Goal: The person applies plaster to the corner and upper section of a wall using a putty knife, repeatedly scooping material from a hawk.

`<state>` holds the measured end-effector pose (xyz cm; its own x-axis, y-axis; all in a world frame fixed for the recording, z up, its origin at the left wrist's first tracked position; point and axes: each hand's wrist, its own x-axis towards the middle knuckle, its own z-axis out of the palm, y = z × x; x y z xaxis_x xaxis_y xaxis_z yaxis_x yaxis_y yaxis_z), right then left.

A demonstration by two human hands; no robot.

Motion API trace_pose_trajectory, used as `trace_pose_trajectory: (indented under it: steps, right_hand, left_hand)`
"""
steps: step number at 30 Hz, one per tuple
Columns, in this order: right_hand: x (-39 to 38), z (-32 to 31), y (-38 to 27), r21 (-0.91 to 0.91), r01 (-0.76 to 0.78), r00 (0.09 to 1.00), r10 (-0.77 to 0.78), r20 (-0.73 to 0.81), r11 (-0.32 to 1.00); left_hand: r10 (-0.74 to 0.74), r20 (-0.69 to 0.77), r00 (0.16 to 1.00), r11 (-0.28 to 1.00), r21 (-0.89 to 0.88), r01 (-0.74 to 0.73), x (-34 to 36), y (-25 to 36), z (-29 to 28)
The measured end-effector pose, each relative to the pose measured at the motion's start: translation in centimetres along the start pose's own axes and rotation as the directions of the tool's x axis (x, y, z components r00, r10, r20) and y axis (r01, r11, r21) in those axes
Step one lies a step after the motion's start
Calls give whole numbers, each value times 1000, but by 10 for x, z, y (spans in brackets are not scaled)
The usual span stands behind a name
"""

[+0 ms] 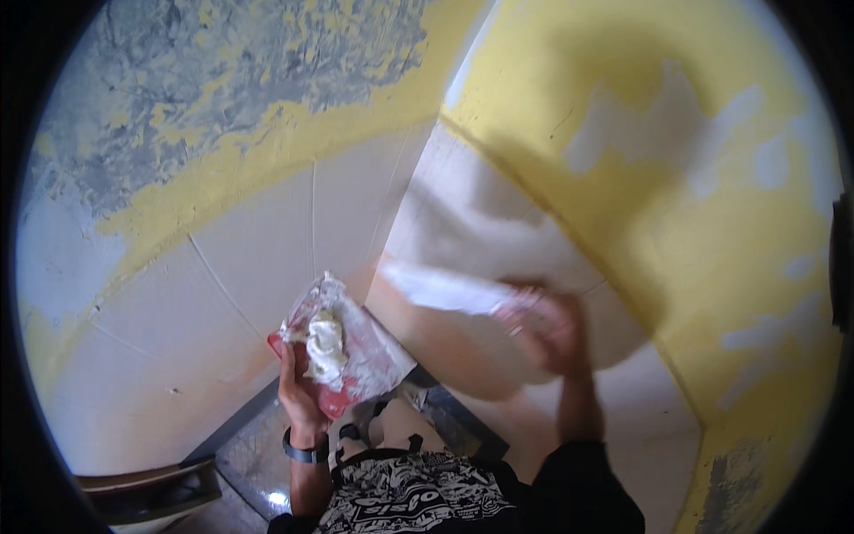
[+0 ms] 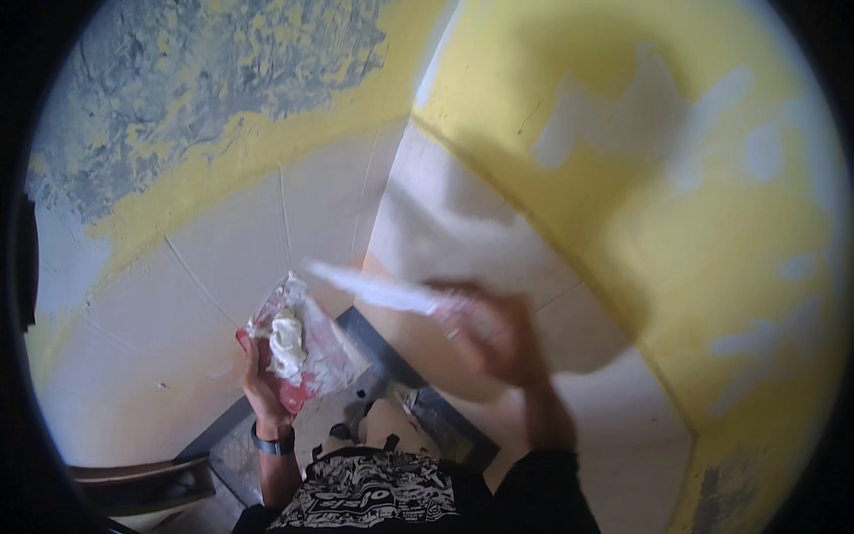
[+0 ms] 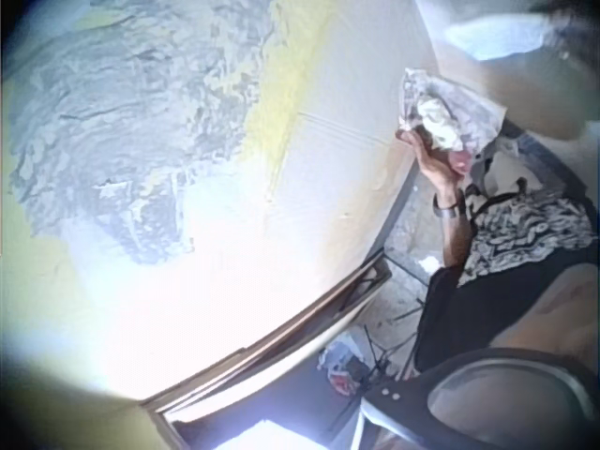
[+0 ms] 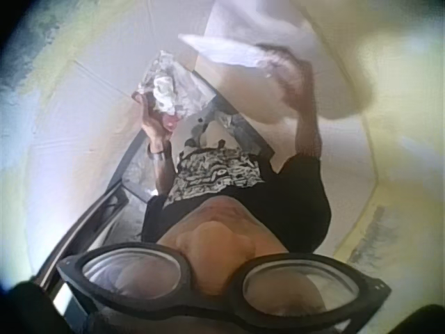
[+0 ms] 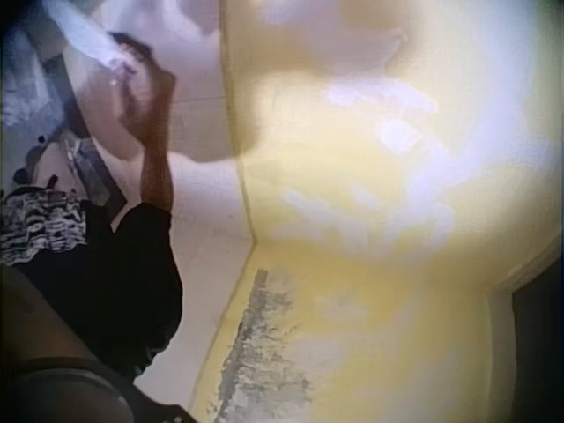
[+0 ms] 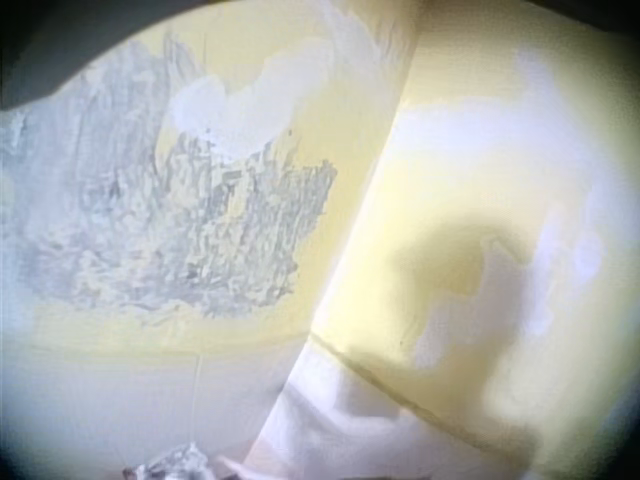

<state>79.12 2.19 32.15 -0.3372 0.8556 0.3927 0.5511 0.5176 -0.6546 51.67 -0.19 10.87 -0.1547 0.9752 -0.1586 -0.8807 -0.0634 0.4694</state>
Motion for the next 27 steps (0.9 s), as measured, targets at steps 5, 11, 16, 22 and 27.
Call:
trace_pose_trajectory:
  steps: [5, 11, 16, 22, 27]
  right_hand:
    - [-47, 86, 72, -72, 314, 949, -313, 28, 947]
    - [-58, 62, 113, 166, -346, 923, 367, -118, 923]
    - [-43, 35, 74, 642, -170, 933, 332, -140, 748]
    - [-41, 57, 78, 510, -286, 952, 301, 54, 811]
    - [-21, 51, 108, 468, -277, 961, 252, 116, 839]
  left_hand:
    - [38, 74, 996, 999, -19, -37, -11, 3, 25]
    - [117, -86, 989, 986, 127, -106, -14, 14, 9]
    - [191, -76, 979, 948, 272, -164, -4, 6, 26]
    - [108, 64, 992, 951, 286, -122, -20, 7, 44]
    - [-138, 131, 982, 935, 344, 85, -17, 2, 25]
